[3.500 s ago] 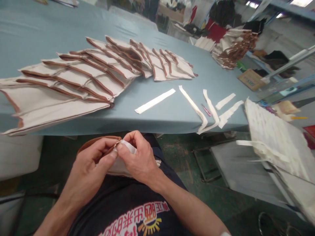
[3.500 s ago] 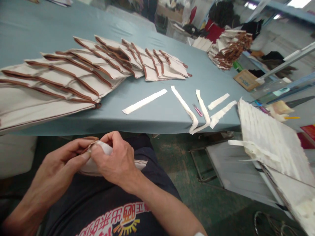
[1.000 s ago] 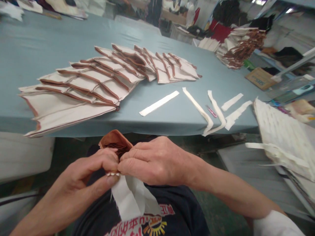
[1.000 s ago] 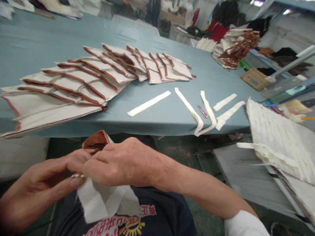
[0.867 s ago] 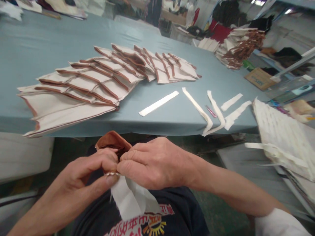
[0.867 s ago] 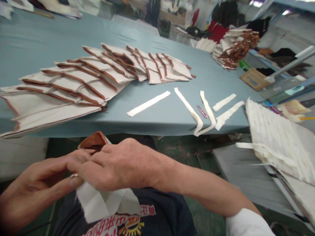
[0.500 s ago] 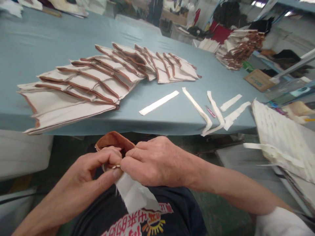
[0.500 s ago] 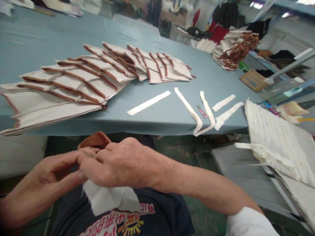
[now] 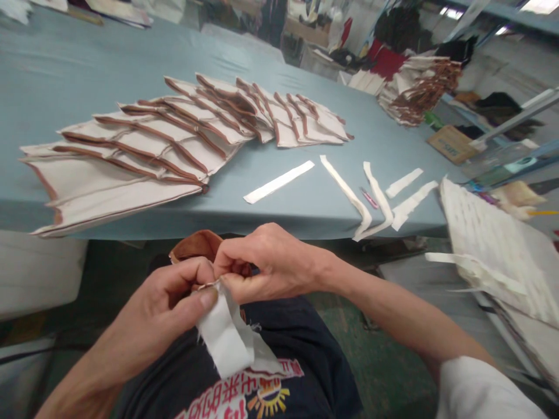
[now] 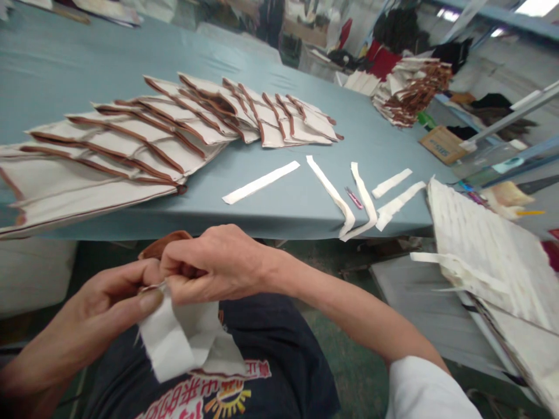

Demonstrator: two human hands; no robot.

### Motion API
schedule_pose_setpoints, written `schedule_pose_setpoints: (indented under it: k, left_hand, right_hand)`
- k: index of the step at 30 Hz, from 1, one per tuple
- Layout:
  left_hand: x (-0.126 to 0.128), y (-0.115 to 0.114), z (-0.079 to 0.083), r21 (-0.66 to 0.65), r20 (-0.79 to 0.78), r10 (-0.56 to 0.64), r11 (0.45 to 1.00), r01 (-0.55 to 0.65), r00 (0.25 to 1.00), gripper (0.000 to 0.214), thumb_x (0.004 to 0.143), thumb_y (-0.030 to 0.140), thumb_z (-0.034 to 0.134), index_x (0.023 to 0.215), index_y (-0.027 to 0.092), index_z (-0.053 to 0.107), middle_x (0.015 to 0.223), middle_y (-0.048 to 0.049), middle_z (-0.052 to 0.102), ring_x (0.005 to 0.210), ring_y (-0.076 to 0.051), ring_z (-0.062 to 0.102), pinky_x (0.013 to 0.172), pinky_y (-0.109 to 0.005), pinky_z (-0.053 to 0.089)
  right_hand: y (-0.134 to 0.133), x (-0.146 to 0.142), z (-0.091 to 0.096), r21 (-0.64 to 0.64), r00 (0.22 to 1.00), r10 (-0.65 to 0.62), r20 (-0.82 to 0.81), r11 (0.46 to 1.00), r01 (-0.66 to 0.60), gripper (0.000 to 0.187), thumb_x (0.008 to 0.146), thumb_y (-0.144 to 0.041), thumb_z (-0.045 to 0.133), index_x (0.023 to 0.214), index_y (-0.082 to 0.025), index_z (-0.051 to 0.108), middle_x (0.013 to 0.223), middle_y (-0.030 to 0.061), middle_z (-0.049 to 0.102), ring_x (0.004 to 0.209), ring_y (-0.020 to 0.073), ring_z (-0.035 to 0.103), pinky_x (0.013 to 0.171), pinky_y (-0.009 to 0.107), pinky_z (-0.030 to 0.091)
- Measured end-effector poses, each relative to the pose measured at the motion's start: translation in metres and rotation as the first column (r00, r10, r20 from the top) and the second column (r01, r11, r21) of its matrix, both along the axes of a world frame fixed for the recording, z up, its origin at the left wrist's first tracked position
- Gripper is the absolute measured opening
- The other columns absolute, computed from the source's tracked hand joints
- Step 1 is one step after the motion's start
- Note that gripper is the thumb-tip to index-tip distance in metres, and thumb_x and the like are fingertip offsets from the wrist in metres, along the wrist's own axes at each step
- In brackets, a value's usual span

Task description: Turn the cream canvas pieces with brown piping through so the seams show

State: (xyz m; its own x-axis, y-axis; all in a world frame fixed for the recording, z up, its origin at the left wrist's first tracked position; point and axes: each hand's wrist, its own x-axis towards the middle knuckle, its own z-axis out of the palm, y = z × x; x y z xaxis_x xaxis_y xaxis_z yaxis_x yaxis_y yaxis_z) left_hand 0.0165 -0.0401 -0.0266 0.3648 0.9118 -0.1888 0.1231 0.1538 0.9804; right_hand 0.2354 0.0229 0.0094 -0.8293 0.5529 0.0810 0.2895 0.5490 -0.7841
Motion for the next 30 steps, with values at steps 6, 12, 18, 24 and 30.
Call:
schedule_pose_setpoints:
  k: [6, 12, 18, 24, 30]
  left_hand:
    - [-0.005, -0.002, -0.01, -0.071, 0.014, 0.004, 0.997, -0.003, 1.0, 0.038, 0.085, 0.05, 0.074, 0.067, 0.022, 0.056, 0.062, 0.0065, 0.05, 0.056, -0.012, 0.044, 0.05, -0.02, 0.037]
    - [0.003, 0.002, -0.002, 0.085, -0.164, 0.087, 0.994, -0.074, 0.983, 0.037, 0.083, 0.047, 0.067, 0.059, 0.024, 0.052, 0.057, 0.007, 0.045, 0.052, -0.012, 0.04, 0.047, -0.022, 0.034]
    - [0.007, 0.004, -0.006, 0.168, -0.218, 0.122, 0.982, -0.086, 0.968, 0.035, 0.082, 0.044, 0.067, 0.057, 0.024, 0.053, 0.056, 0.0066, 0.045, 0.051, -0.012, 0.038, 0.046, -0.023, 0.029]
    - [-0.008, 0.004, -0.004, 0.112, -0.214, 0.025, 0.994, -0.001, 0.977, 0.036, 0.09, 0.049, 0.067, 0.066, 0.023, 0.059, 0.062, 0.0059, 0.053, 0.057, -0.013, 0.045, 0.05, -0.021, 0.036]
    - [-0.026, 0.01, 0.004, -0.019, -0.17, -0.238, 0.971, 0.239, 0.956, 0.031, 0.098, 0.05, 0.063, 0.088, 0.022, 0.072, 0.086, 0.0021, 0.071, 0.081, -0.018, 0.064, 0.072, -0.021, 0.052]
  right_hand:
    - [0.007, -0.002, 0.003, -0.153, 0.998, 0.043, -0.044, 0.987, -0.049, 0.008, 0.09, -0.024, 0.056, 0.083, -0.02, 0.058, 0.071, -0.0064, 0.056, 0.062, 0.0082, 0.046, 0.063, 0.023, 0.035]
    - [0.005, -0.006, 0.007, -0.013, 0.999, 0.031, 0.045, 0.999, -0.031, 0.007, 0.088, -0.018, 0.054, 0.082, -0.02, 0.055, 0.069, -0.0066, 0.049, 0.06, 0.0091, 0.039, 0.062, 0.026, 0.028]
    - [0.003, 0.0, 0.009, -0.06, 0.992, 0.033, 0.122, 0.998, -0.025, 0.009, 0.09, -0.014, 0.054, 0.087, -0.021, 0.059, 0.069, -0.0064, 0.051, 0.06, 0.0105, 0.042, 0.063, 0.026, 0.031]
    - [-0.001, -0.002, 0.001, -0.267, 0.998, -0.03, 0.05, 0.963, 0.043, 0.015, 0.086, -0.029, 0.07, 0.093, -0.021, 0.059, 0.081, -0.0054, 0.061, 0.07, 0.0117, 0.053, 0.069, 0.024, 0.041]
    - [-0.003, -0.004, 0.001, -0.261, 0.988, -0.044, 0.151, 0.962, 0.083, 0.03, 0.089, -0.046, 0.074, 0.084, -0.021, 0.058, 0.07, -0.0083, 0.051, 0.064, 0.0101, 0.045, 0.063, 0.026, 0.031]
